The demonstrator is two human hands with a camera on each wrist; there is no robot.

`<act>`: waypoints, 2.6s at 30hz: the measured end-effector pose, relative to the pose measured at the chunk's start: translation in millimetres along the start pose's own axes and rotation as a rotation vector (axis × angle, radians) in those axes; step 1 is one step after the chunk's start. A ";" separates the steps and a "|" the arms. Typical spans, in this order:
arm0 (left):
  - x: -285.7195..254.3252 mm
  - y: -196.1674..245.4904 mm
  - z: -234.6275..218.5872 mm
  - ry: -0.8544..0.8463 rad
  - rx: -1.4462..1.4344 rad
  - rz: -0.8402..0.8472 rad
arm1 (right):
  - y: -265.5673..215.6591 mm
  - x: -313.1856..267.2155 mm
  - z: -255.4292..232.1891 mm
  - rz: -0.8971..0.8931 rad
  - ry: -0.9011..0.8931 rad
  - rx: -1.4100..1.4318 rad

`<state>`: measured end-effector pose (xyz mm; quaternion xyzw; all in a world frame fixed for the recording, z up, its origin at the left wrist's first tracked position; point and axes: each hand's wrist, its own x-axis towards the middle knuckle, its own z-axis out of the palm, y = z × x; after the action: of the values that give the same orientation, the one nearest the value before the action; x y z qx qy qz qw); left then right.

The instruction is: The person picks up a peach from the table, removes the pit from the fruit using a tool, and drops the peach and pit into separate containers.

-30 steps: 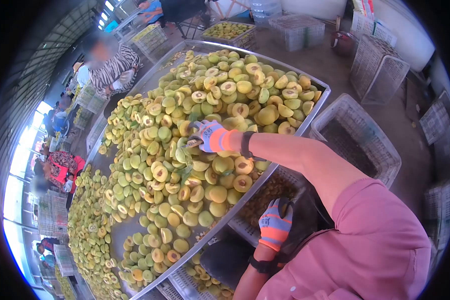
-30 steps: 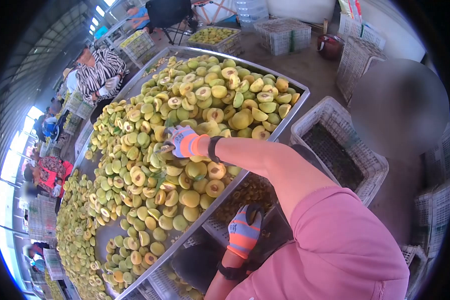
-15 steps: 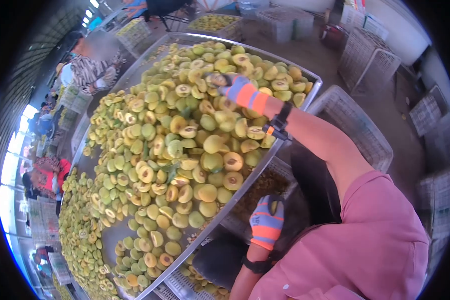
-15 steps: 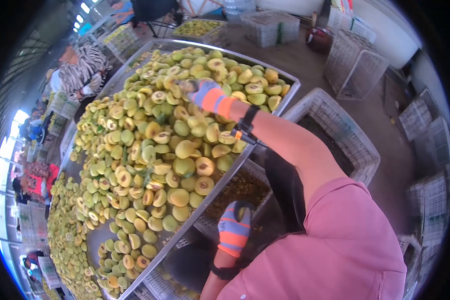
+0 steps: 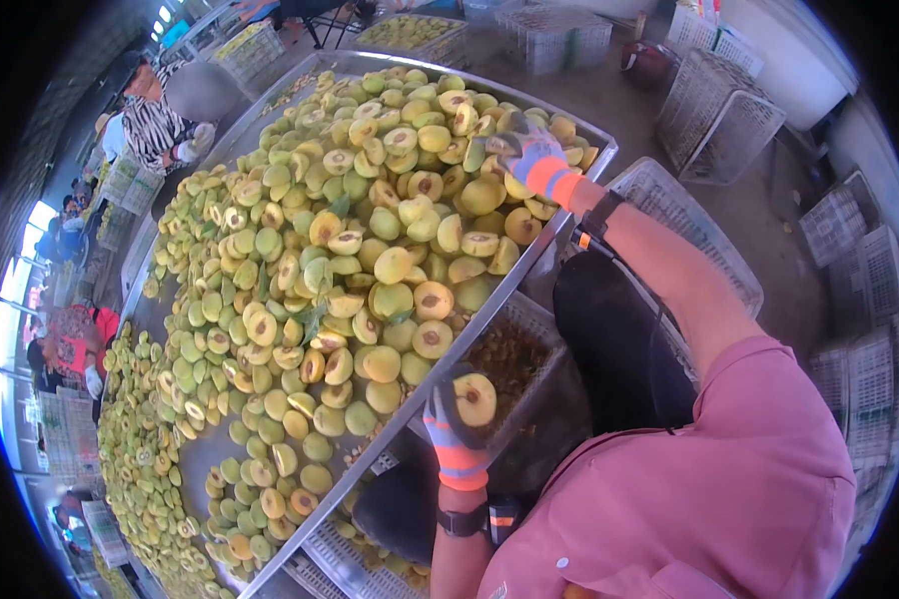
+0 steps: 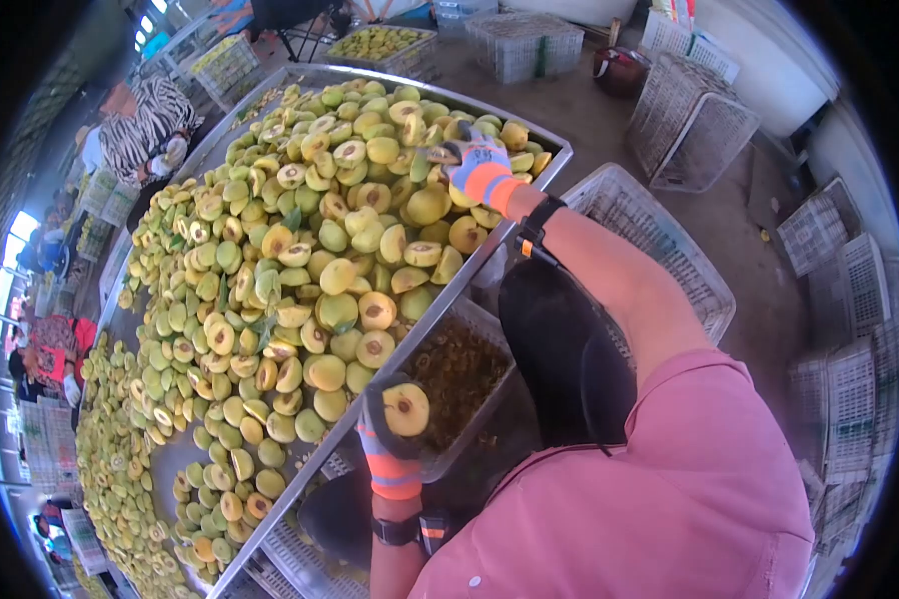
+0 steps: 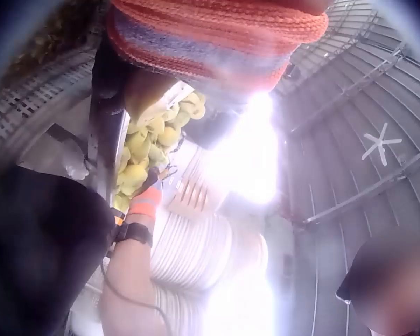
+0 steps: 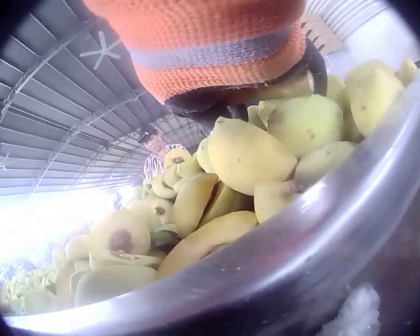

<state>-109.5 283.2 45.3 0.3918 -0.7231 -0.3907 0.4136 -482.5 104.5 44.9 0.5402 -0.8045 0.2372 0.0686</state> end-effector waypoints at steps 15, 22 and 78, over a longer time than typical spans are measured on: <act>0.9 1.4 -16.8 0.180 -0.179 -0.079 | -121.8 -42.1 19.9 -0.338 -0.155 0.176; -4.2 -3.0 -22.5 0.156 0.158 0.047 | -159.3 -32.3 1.6 -0.220 -0.381 0.353; 64.9 0.3 -5.7 0.392 -0.831 -0.426 | -121.5 -173.7 -60.9 -0.436 -0.631 0.653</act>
<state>-127.1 224.2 66.5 0.3989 -0.3193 -0.6401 0.5738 -311.2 240.7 72.0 0.7343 -0.5382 0.2818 -0.3028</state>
